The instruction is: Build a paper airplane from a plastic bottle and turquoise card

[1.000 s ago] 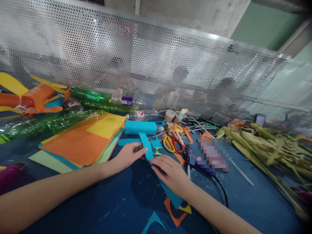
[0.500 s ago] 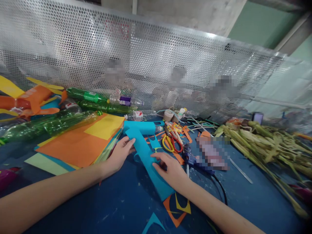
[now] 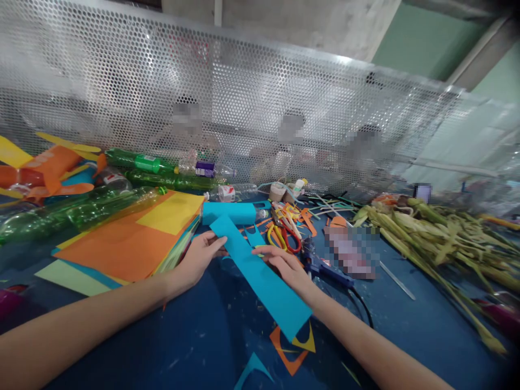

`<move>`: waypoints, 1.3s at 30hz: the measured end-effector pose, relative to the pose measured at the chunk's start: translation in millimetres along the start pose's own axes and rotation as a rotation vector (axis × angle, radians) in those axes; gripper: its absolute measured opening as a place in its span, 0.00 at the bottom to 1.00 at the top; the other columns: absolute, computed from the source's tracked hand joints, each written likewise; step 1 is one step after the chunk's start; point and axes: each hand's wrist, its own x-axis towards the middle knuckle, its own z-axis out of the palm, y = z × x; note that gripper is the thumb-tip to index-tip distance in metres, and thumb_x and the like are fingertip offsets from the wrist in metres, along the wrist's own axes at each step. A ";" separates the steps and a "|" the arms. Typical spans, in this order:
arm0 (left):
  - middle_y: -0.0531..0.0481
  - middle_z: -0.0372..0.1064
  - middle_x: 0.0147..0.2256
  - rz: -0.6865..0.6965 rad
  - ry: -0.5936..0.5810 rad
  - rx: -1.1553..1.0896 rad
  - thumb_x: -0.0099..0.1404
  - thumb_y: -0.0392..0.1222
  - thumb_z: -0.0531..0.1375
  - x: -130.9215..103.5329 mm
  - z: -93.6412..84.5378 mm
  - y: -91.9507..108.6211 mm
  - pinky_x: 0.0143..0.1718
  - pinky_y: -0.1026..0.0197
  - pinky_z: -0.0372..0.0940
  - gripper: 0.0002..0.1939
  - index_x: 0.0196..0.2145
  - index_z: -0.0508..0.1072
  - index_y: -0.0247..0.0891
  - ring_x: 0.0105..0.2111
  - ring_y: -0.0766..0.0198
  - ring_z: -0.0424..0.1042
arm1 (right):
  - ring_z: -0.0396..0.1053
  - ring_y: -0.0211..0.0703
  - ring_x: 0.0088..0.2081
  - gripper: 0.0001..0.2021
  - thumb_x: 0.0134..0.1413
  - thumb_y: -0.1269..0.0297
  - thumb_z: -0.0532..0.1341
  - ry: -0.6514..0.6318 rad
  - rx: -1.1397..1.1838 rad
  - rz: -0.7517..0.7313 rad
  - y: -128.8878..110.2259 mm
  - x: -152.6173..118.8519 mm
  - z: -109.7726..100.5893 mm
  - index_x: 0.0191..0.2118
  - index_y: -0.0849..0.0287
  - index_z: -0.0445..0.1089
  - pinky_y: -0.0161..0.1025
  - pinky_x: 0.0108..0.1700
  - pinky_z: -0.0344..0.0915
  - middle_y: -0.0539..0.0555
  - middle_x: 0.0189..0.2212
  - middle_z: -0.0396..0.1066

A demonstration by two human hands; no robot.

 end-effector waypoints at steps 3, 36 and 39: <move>0.45 0.73 0.34 -0.011 -0.032 0.037 0.56 0.45 0.60 -0.2 0.4 0.5 0.36 0.57 0.68 0.13 0.36 0.72 0.32 0.31 0.60 0.71 | 0.60 0.37 0.25 0.15 0.57 0.61 0.49 0.017 -0.125 -0.054 4.5 -0.2 6.0 0.50 0.52 0.61 0.33 0.26 0.60 0.49 0.29 0.65; 0.50 0.68 0.43 0.280 -0.411 0.692 0.57 0.39 0.57 -18.1 11.9 2.3 0.43 0.59 0.64 0.19 0.47 0.63 0.43 0.41 0.61 0.69 | 0.67 0.39 0.32 0.05 0.47 0.63 0.59 -0.002 0.210 -0.081 10.5 3.9 12.1 0.27 0.58 0.66 0.37 0.34 0.65 0.51 0.29 0.67; 0.50 0.68 0.39 0.291 -0.368 0.670 0.57 0.36 0.55 -17.3 12.5 2.3 0.44 0.60 0.64 0.11 0.40 0.64 0.40 0.41 0.62 0.69 | 0.67 0.41 0.33 0.07 0.50 0.60 0.56 0.007 0.266 0.042 6.6 1.9 12.9 0.29 0.57 0.67 0.37 0.31 0.67 0.52 0.33 0.68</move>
